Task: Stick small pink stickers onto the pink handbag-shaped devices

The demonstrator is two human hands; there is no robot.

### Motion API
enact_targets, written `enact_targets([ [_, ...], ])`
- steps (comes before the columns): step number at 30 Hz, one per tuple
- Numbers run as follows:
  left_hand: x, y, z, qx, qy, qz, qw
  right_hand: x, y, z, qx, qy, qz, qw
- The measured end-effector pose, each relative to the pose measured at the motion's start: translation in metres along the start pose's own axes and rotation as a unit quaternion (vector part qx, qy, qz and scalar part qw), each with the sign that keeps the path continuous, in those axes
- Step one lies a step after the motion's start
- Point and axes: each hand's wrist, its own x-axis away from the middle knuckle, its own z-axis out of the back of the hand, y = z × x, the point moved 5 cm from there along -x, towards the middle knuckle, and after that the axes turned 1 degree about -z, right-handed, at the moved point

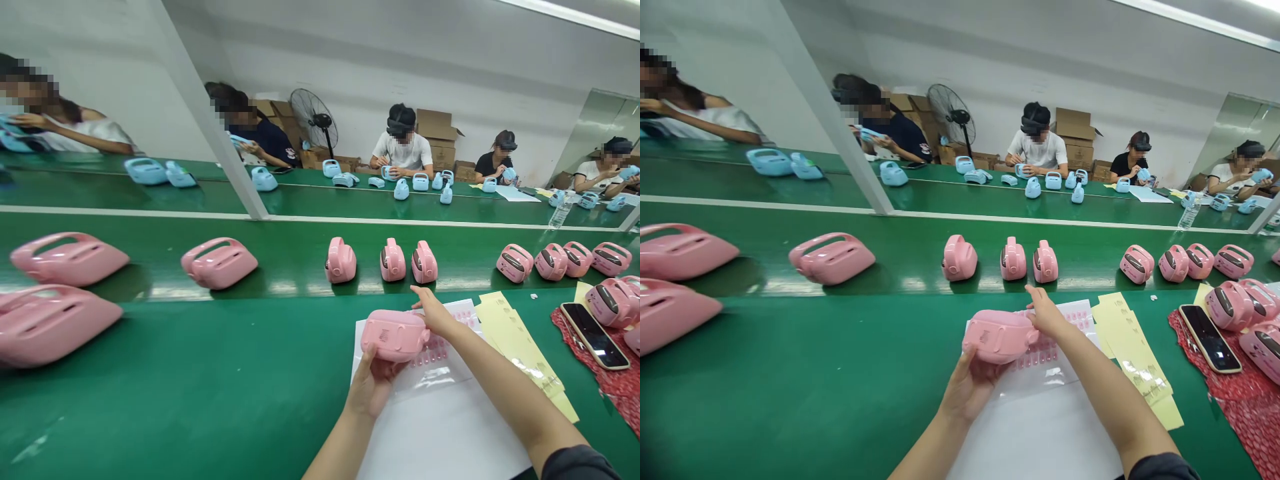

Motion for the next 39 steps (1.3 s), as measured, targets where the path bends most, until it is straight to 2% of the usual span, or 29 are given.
enact_targets([
  [4, 0.000, 0.004, 0.002, 0.054, 0.007, -0.003, 0.999, -0.003, 0.001, -0.003, 0.001, -0.011, 0.012, 1.000],
  [8, -0.001, 0.015, 0.004, 0.118, -0.016, -0.032, 0.992, 0.009, -0.006, -0.007, -0.018, 0.003, 0.074, 0.997],
  [9, -0.001, 0.018, 0.005, 0.134, -0.028, -0.037, 0.990, 0.013, -0.010, -0.006, -0.035, 0.030, 0.087, 0.995],
  [11, -0.003, 0.022, 0.006, 0.168, -0.073, -0.048, 0.982, 0.021, -0.020, 0.001, -0.095, 0.131, 0.084, 0.983],
  [13, -0.006, 0.025, 0.005, 0.196, -0.148, -0.065, 0.967, 0.032, -0.033, 0.008, -0.196, 0.245, 0.047, 0.948],
  [15, -0.007, 0.026, 0.004, 0.212, -0.228, -0.074, 0.947, 0.040, -0.049, 0.007, -0.310, 0.301, 0.006, 0.902],
  [17, -0.007, 0.024, 0.002, 0.221, -0.283, -0.070, 0.931, 0.046, -0.069, 0.000, -0.393, 0.287, -0.017, 0.873],
  [21, -0.002, 0.020, -0.004, 0.226, -0.325, -0.063, 0.916, 0.052, -0.096, -0.011, -0.421, 0.243, -0.029, 0.873],
  [26, 0.003, 0.019, -0.014, 0.223, -0.337, -0.060, 0.913, 0.055, -0.097, -0.012, -0.431, 0.230, -0.043, 0.871],
  [30, 0.005, 0.019, -0.018, 0.214, -0.352, -0.063, 0.909, 0.054, -0.097, -0.010, -0.413, 0.212, -0.041, 0.885],
  [35, 0.007, 0.020, -0.019, 0.206, -0.359, -0.074, 0.907, 0.057, -0.097, -0.009, -0.367, 0.237, -0.022, 0.899],
  [39, 0.009, 0.019, -0.022, 0.207, -0.366, -0.068, 0.905, 0.060, -0.098, -0.009, -0.293, 0.262, 0.021, 0.919],
])
